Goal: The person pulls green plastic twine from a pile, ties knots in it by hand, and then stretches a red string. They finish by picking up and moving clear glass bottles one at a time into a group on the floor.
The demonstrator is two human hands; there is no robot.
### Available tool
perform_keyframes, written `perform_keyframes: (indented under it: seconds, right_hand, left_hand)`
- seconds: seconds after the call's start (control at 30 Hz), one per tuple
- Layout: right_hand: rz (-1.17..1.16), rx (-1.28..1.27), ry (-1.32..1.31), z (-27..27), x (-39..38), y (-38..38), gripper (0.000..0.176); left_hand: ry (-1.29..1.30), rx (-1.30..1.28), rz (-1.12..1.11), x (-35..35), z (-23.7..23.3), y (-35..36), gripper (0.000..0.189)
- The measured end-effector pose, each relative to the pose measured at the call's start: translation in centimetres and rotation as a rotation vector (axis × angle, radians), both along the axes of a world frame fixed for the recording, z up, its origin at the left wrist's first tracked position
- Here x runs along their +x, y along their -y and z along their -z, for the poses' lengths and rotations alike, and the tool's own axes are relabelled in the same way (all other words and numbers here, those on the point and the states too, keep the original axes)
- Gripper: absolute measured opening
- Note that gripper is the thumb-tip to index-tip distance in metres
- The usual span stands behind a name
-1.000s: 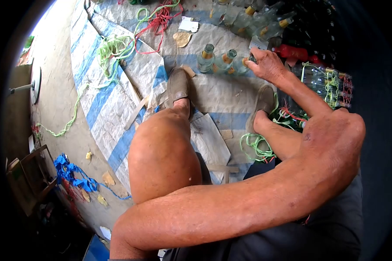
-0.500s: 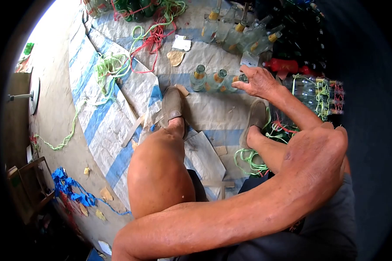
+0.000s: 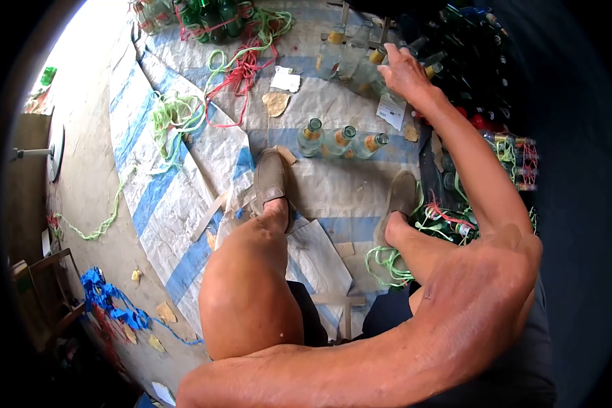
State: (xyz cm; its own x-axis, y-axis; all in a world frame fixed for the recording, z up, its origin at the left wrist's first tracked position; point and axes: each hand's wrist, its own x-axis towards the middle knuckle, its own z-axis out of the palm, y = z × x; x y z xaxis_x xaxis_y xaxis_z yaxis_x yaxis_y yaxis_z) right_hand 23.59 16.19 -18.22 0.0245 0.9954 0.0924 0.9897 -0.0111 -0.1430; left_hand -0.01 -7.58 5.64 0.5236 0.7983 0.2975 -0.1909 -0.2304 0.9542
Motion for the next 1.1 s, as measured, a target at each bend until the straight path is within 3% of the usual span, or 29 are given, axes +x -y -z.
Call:
perform_keyframes:
  seconds: [0.1, 0.2, 0.23, 0.4, 0.6, 0.7, 0.87, 1.1]
  right_hand:
    - [0.132, -0.086, 0.044, 1.0, -0.3, -3.6, 0.056]
    - [0.157, -0.077, 0.024, 3.2, 1.0, -5.3, 0.049]
    - [0.134, -0.048, 0.035, 3.6, 1.2, -5.3, 0.046]
    - [0.001, 0.044, 0.048, 5.6, 2.1, -4.4, 0.031]
    - [0.011, -0.017, 0.011, 4.7, 1.9, -1.1, 0.028]
    - [0.035, -0.018, 0.002, 3.9, 2.5, 0.7, 0.031]
    - [0.044, -0.226, 0.06, -1.6, 1.7, 5.9, 0.035]
    - [0.017, -0.343, 0.091, -3.1, 2.8, 11.8, 0.033]
  left_hand:
    - [-0.316, 0.082, -0.007, 0.5, -0.7, 1.2, 0.031]
    - [-0.908, 0.359, 0.33, 1.5, -2.7, 0.1, 0.07]
    - [-0.947, 0.371, 0.374, 1.5, -2.8, -0.4, 0.07]
    - [-0.669, 0.229, 0.244, 1.2, -1.5, -0.9, 0.065]
    - [-0.482, 0.145, 0.181, 1.5, -0.4, -0.6, 0.06]
    - [-0.446, 0.133, 0.167, 1.9, -0.3, 0.0, 0.058]
    - [-0.428, 0.108, 0.176, 1.5, 0.2, 0.5, 0.054]
    - [-0.433, 0.069, 0.183, 1.1, 0.5, 1.3, 0.048]
